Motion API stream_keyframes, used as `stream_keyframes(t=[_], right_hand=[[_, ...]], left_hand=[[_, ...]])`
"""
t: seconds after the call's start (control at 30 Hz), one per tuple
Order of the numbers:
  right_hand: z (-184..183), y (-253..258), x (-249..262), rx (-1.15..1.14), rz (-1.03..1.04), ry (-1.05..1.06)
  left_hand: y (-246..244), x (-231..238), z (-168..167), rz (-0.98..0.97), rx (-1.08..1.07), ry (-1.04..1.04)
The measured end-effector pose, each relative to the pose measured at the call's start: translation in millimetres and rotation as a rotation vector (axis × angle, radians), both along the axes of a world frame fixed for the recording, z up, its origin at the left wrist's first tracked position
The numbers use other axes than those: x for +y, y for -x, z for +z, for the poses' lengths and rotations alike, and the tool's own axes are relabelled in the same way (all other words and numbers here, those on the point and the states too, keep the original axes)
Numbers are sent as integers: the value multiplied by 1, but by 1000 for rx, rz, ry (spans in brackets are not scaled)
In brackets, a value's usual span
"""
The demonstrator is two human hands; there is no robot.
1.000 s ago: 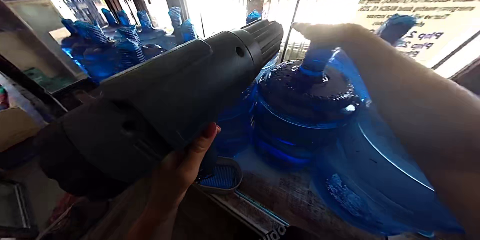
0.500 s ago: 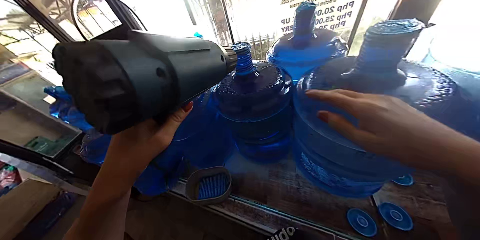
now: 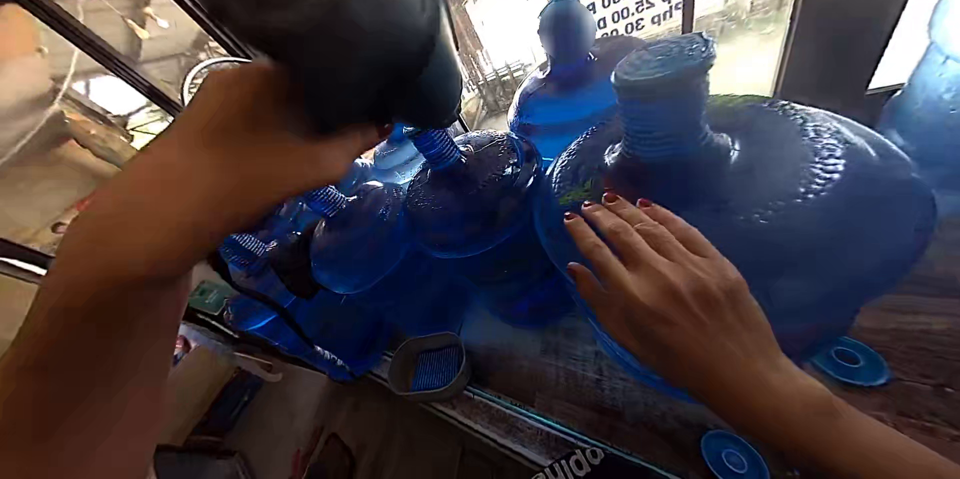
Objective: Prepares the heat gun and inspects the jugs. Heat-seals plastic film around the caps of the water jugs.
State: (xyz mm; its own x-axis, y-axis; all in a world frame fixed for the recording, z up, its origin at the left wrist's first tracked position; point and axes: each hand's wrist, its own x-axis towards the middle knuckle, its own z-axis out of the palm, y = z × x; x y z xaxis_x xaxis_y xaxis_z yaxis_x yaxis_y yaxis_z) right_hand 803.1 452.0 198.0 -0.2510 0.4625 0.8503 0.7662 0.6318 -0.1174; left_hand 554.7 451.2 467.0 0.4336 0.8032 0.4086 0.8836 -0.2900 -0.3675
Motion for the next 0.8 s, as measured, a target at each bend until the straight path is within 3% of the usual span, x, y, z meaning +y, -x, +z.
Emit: stream_keyframes(t=[0.1,0.23,0.3,0.4,0.47,0.53,0.63,0.8], right_hand=[[0,2,0,29,-2,-2],[0,2,0,60,13,-3],[1,2,1,71,26,-6],[2,1,0,83,46,-7],[2,1,0,87,54,-2],[2,1,0,86,59,-1],[2,1,0,81,57,-1],[1,1,0,69,44,11]], left_hand=[[-51,25,18,84,28,100],[-105,89,32,505,-65,263],[-117,119,33,632,-18,244],[-141,122,32,804,-93,341],[-124,165,29,863,-109,308],[-116,186,29,941,-162,404],[-114,175,27,888,-172,464],[-103,111,35,624,-251,498]])
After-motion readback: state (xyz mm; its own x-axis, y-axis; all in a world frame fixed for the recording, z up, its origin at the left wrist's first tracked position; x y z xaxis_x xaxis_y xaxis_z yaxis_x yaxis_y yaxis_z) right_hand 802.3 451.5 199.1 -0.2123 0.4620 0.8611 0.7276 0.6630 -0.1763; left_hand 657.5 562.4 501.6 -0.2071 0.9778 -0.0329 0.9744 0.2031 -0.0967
